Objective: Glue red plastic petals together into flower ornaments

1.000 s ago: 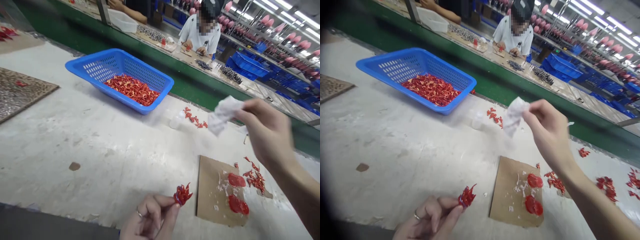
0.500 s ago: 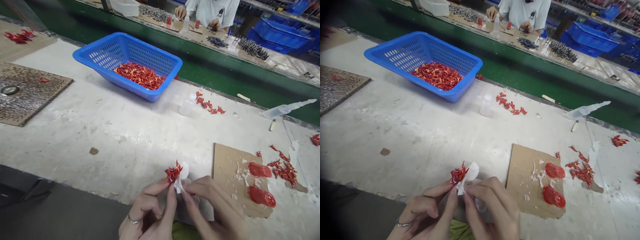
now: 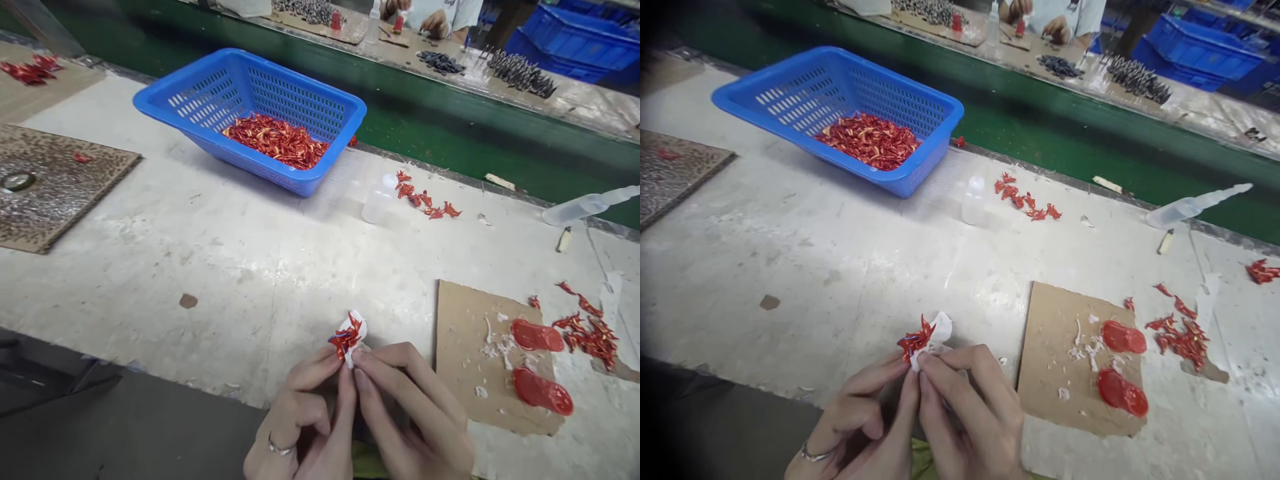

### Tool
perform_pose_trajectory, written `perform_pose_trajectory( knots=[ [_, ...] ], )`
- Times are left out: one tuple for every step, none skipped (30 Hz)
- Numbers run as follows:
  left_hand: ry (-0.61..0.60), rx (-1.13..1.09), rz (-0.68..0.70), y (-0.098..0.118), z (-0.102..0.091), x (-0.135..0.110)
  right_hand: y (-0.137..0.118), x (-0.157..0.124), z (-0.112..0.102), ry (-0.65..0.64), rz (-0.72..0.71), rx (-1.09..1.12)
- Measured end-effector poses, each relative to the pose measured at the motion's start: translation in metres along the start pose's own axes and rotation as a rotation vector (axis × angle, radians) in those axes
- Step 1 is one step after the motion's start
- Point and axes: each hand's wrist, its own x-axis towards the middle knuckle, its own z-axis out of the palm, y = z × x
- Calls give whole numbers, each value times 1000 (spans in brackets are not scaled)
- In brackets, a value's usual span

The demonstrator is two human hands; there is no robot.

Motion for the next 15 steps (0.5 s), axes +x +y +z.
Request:
perform_pose_trajectory(
  knots=[
    [0, -3, 6, -2, -1, -1, 1, 0, -2, -46, 21, 22],
    [0, -2, 13, -3, -1, -1, 3, 1, -4, -82, 49, 42],
    [-11, 0, 22, -5, -2, -2, 4, 1, -5, -99, 80, 59],
    [-21, 3, 30, -6, -2, -2, 5, 1, -6, -96, 107, 73],
    [-28, 4, 35, -7, -2, -3, 6, 1, -6, -84, 123, 82],
    [-37, 7, 36, -7, -2, -3, 6, 1, -5, -74, 120, 84],
    [-39, 13, 35, -7, -2, -3, 7, 2, -4, -67, 108, 78],
    [-34, 25, 29, -6, -1, -3, 6, 2, -3, -65, 91, 66],
    [-26, 43, 19, -4, 0, -2, 6, 4, -2, -61, 72, 52],
    [-18, 63, 9, -3, 1, -2, 5, 5, 0, -56, 54, 38],
    [-9, 80, -4, -2, 2, -2, 4, 7, 1, -44, 39, 28],
    [1, 93, -16, -1, 2, -2, 3, 8, 2, -27, 26, 22],
    [11, 104, -26, 0, 3, -3, 2, 9, 3, -10, 15, 19],
    [20, 113, -34, 0, 4, -3, 1, 10, 4, 5, 6, 15],
    [26, 117, -37, 1, 4, -3, 1, 9, 4, 16, 1, 9]
  ],
)
